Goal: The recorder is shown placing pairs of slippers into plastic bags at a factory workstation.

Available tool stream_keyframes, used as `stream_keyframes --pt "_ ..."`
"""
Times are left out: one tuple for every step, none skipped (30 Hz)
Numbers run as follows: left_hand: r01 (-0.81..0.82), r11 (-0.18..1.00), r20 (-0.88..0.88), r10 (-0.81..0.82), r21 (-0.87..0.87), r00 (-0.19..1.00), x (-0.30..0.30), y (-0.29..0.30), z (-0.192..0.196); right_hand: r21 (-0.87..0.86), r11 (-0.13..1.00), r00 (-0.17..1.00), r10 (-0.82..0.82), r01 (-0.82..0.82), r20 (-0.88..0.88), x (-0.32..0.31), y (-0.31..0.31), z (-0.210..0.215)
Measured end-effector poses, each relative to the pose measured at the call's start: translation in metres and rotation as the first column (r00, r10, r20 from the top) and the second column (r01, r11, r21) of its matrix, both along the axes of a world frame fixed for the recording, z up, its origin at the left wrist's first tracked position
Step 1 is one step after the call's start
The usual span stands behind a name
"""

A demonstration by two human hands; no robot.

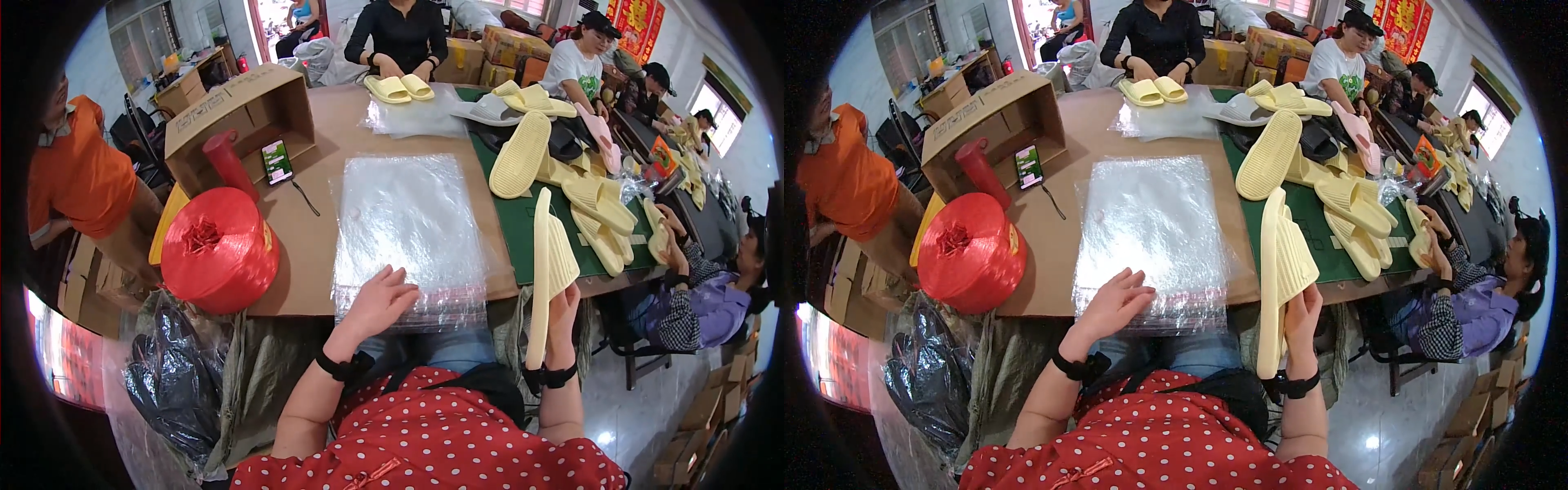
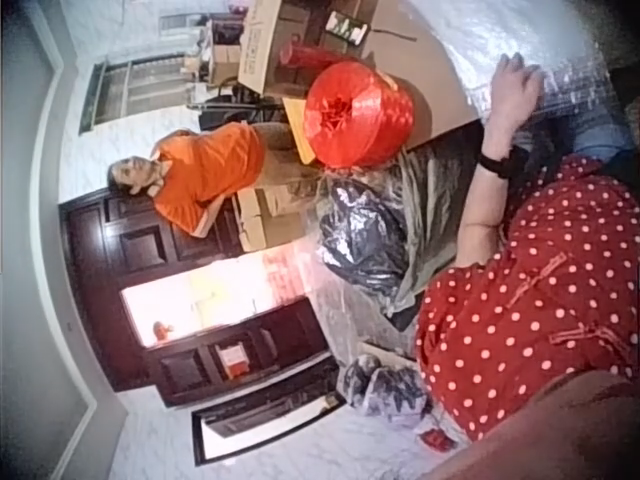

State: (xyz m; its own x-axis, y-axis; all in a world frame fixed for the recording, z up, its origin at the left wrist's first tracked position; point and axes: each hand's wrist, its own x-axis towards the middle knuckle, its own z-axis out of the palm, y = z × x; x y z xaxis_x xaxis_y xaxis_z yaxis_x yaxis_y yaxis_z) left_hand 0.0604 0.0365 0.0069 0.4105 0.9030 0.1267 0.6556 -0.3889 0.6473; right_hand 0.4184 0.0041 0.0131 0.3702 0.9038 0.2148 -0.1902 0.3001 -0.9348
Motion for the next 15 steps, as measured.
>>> stream_keyframes --pt "0.018 0.998 -0.039 -0.016 0.054 0.999 0.002 -0.002 -0.002 -0.017 1.0 0.999 0.005 -0.005 0.046 0.0 0.001 0.0" --pt "0.037 0.994 -0.078 -0.029 0.107 0.997 0.004 -0.004 -0.004 -0.034 0.999 0.996 0.012 -0.009 0.092 0.001 0.002 -0.001" --pt "0.039 0.994 -0.078 -0.031 0.106 0.997 0.005 -0.006 -0.004 -0.034 0.999 0.996 0.01 -0.007 0.092 0.001 0.002 -0.001" --pt "0.056 0.988 -0.124 -0.038 0.146 0.992 0.006 -0.008 -0.003 -0.03 1.0 0.995 0.0 0.003 0.097 0.001 0.002 -0.001" --pt "0.075 0.98 -0.17 -0.043 0.185 0.984 0.007 -0.01 -0.003 -0.026 1.0 0.995 -0.01 0.013 0.102 0.0 0.003 -0.002" --pt "0.076 0.98 -0.17 -0.044 0.184 0.984 0.009 -0.013 -0.004 -0.026 1.0 0.995 -0.01 0.013 0.102 -0.001 0.003 -0.001" --pt "0.076 0.972 -0.202 -0.031 0.221 0.979 0.011 -0.016 -0.006 -0.022 1.0 0.992 -0.008 0.01 0.124 -0.002 0.003 -0.001" --pt "0.079 0.963 -0.234 -0.017 0.257 0.972 0.012 -0.018 -0.007 -0.017 1.0 0.989 -0.005 0.008 0.146 -0.003 0.004 -0.001" --pt "0.096 0.966 -0.271 -0.028 0.241 0.962 0.012 -0.019 -0.009 -0.022 1.0 0.984 -0.014 0.018 0.178 -0.002 0.004 -0.002" --pt "0.096 0.966 -0.272 -0.028 0.24 0.962 0.011 -0.019 -0.01 -0.023 1.0 0.984 -0.013 0.017 0.178 -0.002 0.004 -0.002" --pt "0.091 0.961 -0.269 -0.018 0.262 0.963 0.012 -0.019 -0.011 -0.035 0.999 0.985 0.001 0.005 0.175 -0.001 0.003 -0.002" --pt "0.088 0.954 -0.267 -0.009 0.285 0.964 0.012 -0.019 -0.012 -0.046 0.999 0.985 0.015 -0.007 0.171 -0.001 0.002 -0.003" --pt "0.089 0.955 -0.267 -0.01 0.285 0.964 0.012 -0.018 -0.013 -0.047 0.999 0.985 0.014 -0.006 0.171 -0.001 0.002 -0.003" --pt "0.076 0.962 -0.218 -0.018 0.261 0.976 0.011 -0.016 -0.014 -0.046 0.999 0.987 0.016 -0.008 0.16 0.0 0.002 -0.003" --pt "0.064 0.969 -0.167 -0.024 0.237 0.986 0.01 -0.014 -0.016 -0.045 0.999 0.989 0.017 -0.011 0.15 0.0 0.002 -0.004"
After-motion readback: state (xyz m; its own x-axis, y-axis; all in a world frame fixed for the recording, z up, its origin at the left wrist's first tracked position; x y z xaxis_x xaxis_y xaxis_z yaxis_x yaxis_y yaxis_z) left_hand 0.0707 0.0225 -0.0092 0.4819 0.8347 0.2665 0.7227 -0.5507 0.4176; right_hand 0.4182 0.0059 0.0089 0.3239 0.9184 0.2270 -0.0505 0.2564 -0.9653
